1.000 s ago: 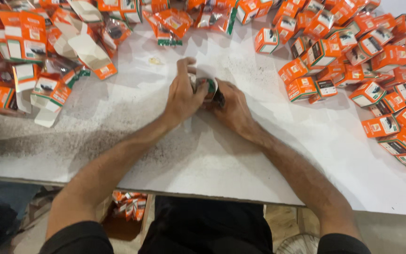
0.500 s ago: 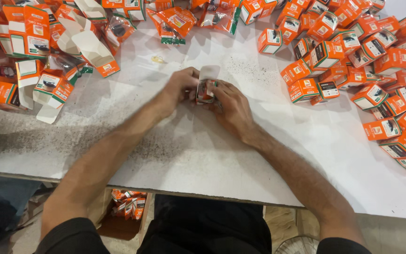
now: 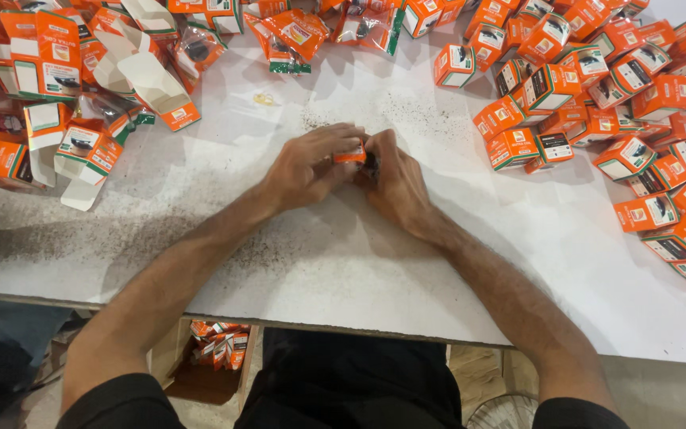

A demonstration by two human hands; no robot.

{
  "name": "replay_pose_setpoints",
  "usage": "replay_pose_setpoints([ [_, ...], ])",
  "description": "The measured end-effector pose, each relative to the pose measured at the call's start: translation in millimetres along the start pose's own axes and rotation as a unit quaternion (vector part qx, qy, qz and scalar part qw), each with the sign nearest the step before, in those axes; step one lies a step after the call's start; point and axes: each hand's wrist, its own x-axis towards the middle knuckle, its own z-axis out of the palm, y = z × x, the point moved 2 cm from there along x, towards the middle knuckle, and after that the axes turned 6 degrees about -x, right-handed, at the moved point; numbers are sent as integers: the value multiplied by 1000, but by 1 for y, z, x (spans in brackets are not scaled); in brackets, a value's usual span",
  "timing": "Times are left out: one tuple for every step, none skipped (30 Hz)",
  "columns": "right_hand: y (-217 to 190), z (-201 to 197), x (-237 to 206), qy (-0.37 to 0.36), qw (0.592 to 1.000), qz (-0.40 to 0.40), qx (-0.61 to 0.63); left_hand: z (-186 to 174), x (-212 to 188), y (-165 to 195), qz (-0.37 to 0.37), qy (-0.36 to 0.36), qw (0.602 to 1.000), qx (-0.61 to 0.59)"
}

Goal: The person picks up small orange product boxes from a pile on the table, opens a folded box, places a plastic-wrapped item inside, closes the box, and sets the finished box aside, repeating this with successive boxes.

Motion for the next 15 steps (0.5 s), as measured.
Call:
replay_pose_setpoints([
  [1, 1, 0, -4, 1000, 20, -2, -2, -1, 4, 35, -19, 998, 40],
  [2, 1, 0, -11, 999, 39, -3, -1, -3, 8, 67, -36, 994, 79],
  [1, 2, -1, -5, 1000, 26, 4, -1, -3, 9, 45, -21, 997, 58],
  [1, 2, -1, 4, 1000, 12, 10, -1, -2, 9, 26, -6, 999, 38],
  [0, 1, 0, 14, 1000, -2, 15, 0, -2, 9, 8, 8, 1000, 17],
  [-1, 0, 0, 12, 1000, 1, 18, 1, -1, 8, 4, 9, 1000, 14],
  [-2, 0, 0, 10, 1000, 5, 20, 1, 0, 7, 0, 11, 1000, 10],
  [-3, -1, 0, 9, 1000, 7, 24, 2, 0, 6, -5, 13, 1000, 7],
  [-4, -1, 1, 8, 1000, 4, 23, 2, -1, 6, 6, 6, 1000, 25],
  [-5, -2, 1, 7, 1000, 0, 23, 1, -1, 5, 17, 0, 999, 43],
  [-6, -3, 1, 6, 1000, -3, 24, 1, -2, 5, 28, -7, 998, 62],
  [-6, -4, 1, 2, 1000, -3, 11, 0, -3, 5, 39, -21, 997, 66],
  [-7, -4, 1, -2, 1000, -2, -3, 0, -5, 5, 49, -35, 996, 70],
  [-7, -4, 0, -6, 1000, -2, -17, 0, -6, 5, 60, -48, 994, 74],
  [-8, -4, 0, 2, 999, -31, -21, 1, -8, 5, 73, -63, 988, 121],
])
